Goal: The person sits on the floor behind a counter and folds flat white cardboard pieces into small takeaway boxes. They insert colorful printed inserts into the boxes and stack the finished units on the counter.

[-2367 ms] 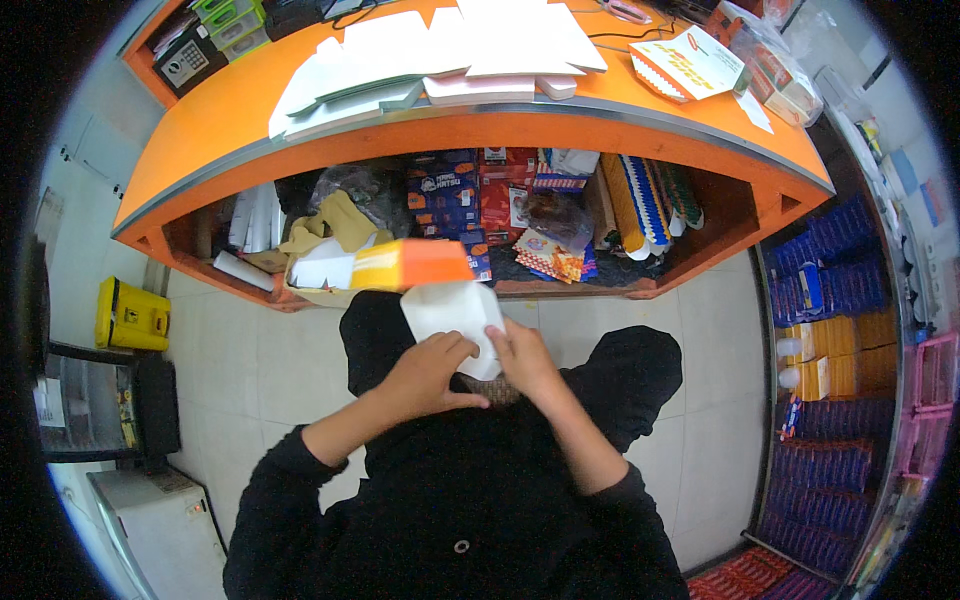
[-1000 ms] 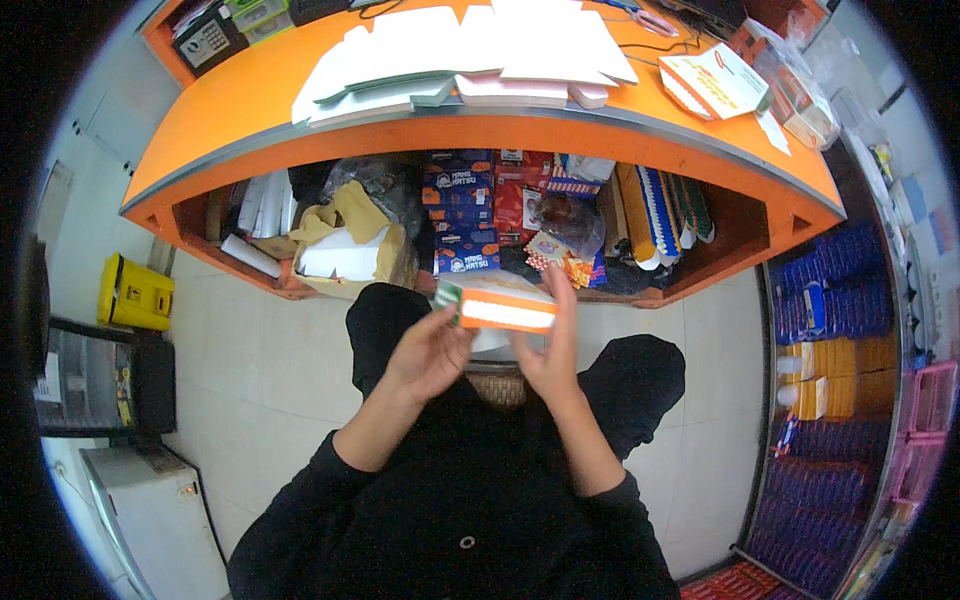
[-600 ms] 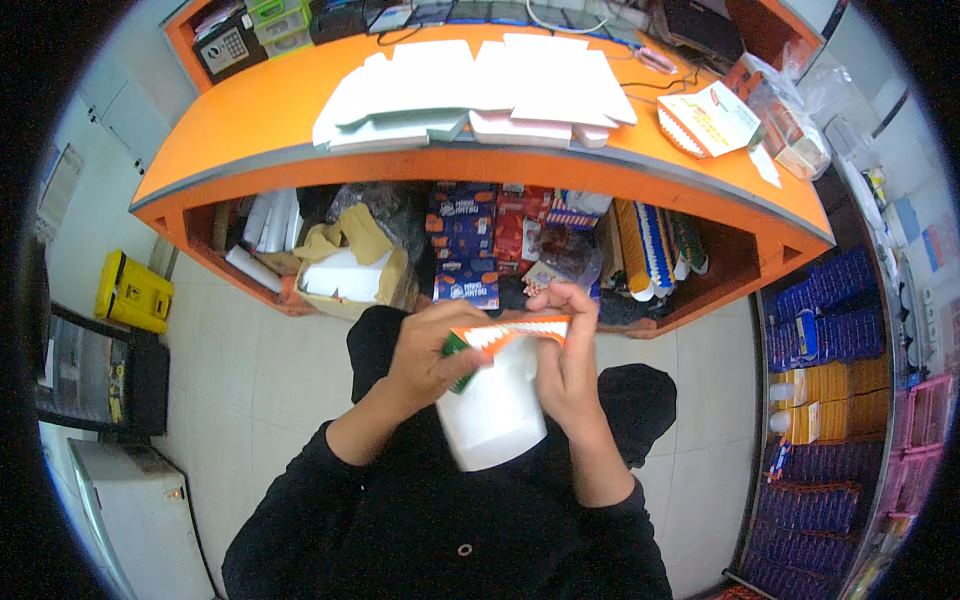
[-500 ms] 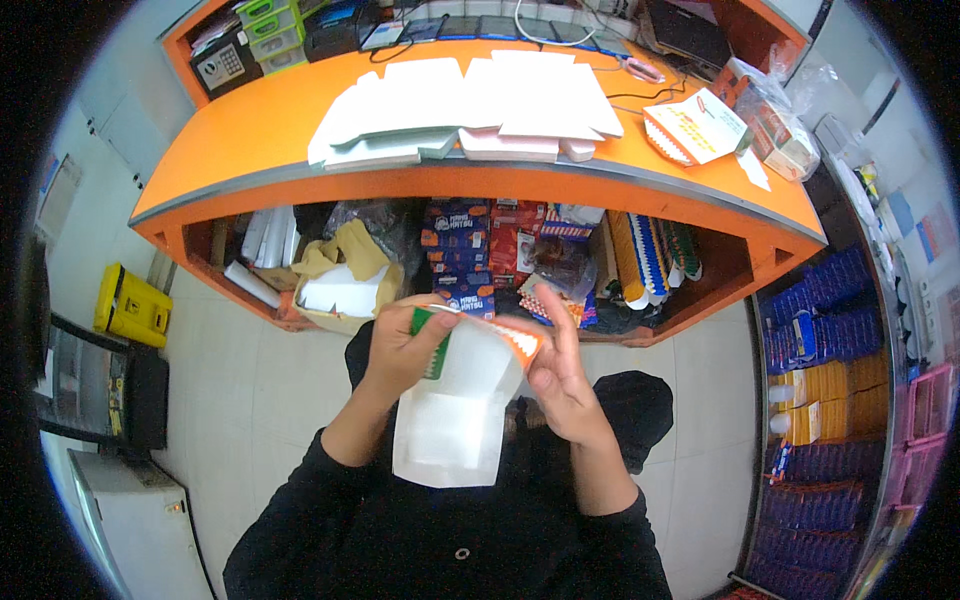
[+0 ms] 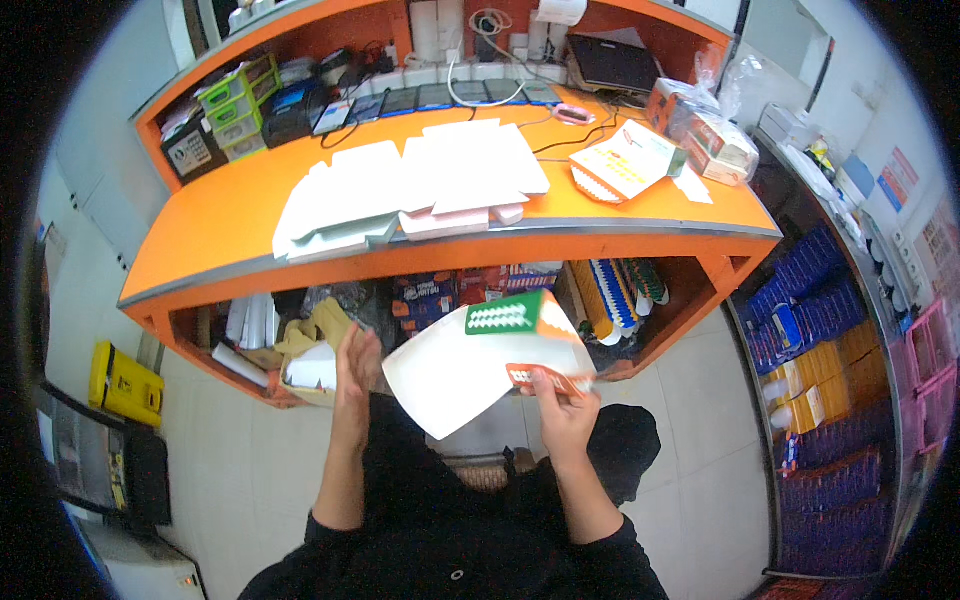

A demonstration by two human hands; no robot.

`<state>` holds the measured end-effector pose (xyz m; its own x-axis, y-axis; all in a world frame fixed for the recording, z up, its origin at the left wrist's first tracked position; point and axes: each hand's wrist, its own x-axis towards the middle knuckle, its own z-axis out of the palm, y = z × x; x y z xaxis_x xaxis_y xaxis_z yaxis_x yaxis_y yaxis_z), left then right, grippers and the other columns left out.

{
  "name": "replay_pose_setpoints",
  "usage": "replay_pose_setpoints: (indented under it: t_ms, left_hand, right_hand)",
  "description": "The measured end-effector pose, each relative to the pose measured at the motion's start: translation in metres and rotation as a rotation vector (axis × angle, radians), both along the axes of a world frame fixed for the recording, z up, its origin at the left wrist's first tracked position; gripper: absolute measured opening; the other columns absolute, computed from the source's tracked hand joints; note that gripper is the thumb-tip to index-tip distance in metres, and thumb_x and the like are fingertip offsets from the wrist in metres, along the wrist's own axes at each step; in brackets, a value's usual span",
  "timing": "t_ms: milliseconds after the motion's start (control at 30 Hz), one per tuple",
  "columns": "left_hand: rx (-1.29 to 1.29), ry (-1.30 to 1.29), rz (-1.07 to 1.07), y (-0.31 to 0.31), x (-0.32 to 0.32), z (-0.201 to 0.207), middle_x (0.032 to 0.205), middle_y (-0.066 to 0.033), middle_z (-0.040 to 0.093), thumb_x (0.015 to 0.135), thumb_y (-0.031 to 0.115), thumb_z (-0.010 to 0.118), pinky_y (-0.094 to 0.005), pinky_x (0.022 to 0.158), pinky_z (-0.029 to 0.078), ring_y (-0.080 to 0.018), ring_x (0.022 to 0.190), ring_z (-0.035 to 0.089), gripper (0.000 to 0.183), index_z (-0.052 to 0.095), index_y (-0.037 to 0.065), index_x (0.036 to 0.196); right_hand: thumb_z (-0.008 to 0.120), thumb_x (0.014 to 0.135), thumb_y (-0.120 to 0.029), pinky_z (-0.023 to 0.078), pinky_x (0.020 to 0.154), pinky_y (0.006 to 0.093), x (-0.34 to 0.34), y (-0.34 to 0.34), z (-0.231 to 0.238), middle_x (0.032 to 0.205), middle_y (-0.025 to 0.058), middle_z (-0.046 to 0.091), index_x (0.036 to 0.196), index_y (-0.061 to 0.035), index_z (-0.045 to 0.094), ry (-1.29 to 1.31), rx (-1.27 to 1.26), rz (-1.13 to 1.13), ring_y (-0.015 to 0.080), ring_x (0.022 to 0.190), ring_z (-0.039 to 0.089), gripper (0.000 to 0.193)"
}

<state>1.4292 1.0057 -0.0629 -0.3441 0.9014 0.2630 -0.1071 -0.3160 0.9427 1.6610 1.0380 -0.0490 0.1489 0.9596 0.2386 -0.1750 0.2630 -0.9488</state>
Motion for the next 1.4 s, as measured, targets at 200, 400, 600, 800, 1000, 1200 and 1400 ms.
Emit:
replay_pose_setpoints:
  t_ms: [200,400,600,800,1000,1200,1400]
  left_hand:
    - [-0.227,-0.376,-0.068,-0.022,0.001,-0.045,0.139,-0.0207,0.036,0.078,0.072,0.046,-0.0456,0.102,0.039,-0.0342,0.124,0.043,0.097,0.025,0.000,0.140]
    - [-0.201,-0.631,-0.082,0.010,0.002,-0.050,0.129,-0.0214,0.045,0.072,0.081,0.041,-0.0468,0.097,0.042,-0.0347,0.115,0.049,0.100,0.034,0.002,0.133]
    - [0.295,0.328,0.259,0.070,0.002,0.060,0.111,-0.0137,0.057,0.090,0.025,0.055,-0.0315,0.088,0.043,-0.0222,0.107,0.053,0.038,0.050,0.000,0.119]
    - [0.032,1.239,-0.219,0.178,0.021,0.157,0.100,-0.0151,0.065,0.074,0.033,0.073,-0.0345,0.081,0.047,-0.0267,0.093,0.062,0.038,0.068,0.004,0.098]
    - [-0.136,1.312,-0.489,0.241,0.010,0.170,0.078,-0.0110,0.068,0.077,0.033,0.071,-0.0319,0.074,0.048,-0.0209,0.077,0.063,0.031,0.071,0.005,0.089]
    - [0.019,1.330,-0.301,0.240,0.007,0.164,0.085,-0.0183,0.066,0.081,0.020,0.058,-0.0346,0.073,0.049,-0.0271,0.078,0.063,0.027,0.066,0.000,0.097]
    - [0.062,1.289,-0.159,0.234,0.012,0.163,0.091,-0.0203,0.064,0.080,0.018,0.059,-0.0413,0.077,0.048,-0.0346,0.087,0.062,0.021,0.067,0.004,0.093]
  right_hand:
    - [0.055,0.091,-0.010,0.055,0.069,0.0305,-0.007,-0.003,-0.023,0.101,0.0105,0.065,0.110,0.0012,0.057,0.256,-0.138,0.497,0.0202,0.083,0.066,0.023]
    - [0.058,0.090,-0.018,0.056,0.068,0.0342,-0.012,-0.001,-0.033,0.098,0.0086,0.063,0.121,-0.0071,0.044,0.669,-0.816,0.969,0.0168,0.083,0.066,0.036]
    - [0.045,0.098,-0.021,0.053,0.062,0.0241,0.075,0.090,0.058,0.090,0.0132,0.063,0.096,-0.0002,0.054,0.195,0.630,0.013,0.0153,0.070,0.061,0.023]
    - [0.051,0.075,0.010,0.041,0.096,0.0362,0.121,0.222,0.130,0.113,0.0132,0.061,0.115,-0.0061,0.060,-0.754,0.819,-0.783,0.0304,0.108,0.055,0.044]
    - [0.060,0.077,-0.009,0.048,0.080,0.0398,0.107,0.266,0.124,0.102,0.0124,0.061,0.101,-0.0155,0.068,-1.439,0.334,-0.469,0.0307,0.093,0.058,0.026]
    - [0.055,0.079,-0.005,0.047,0.081,0.0415,0.086,0.246,0.142,0.106,0.0146,0.061,0.107,-0.0082,0.062,-1.810,0.138,-0.295,0.0332,0.097,0.057,0.029]
    - [0.058,0.081,-0.017,0.046,0.082,0.0389,-0.006,0.189,0.123,0.092,0.0095,0.063,0.093,-0.0074,0.066,-1.158,0.953,0.133,0.0280,0.092,0.057,0.016]
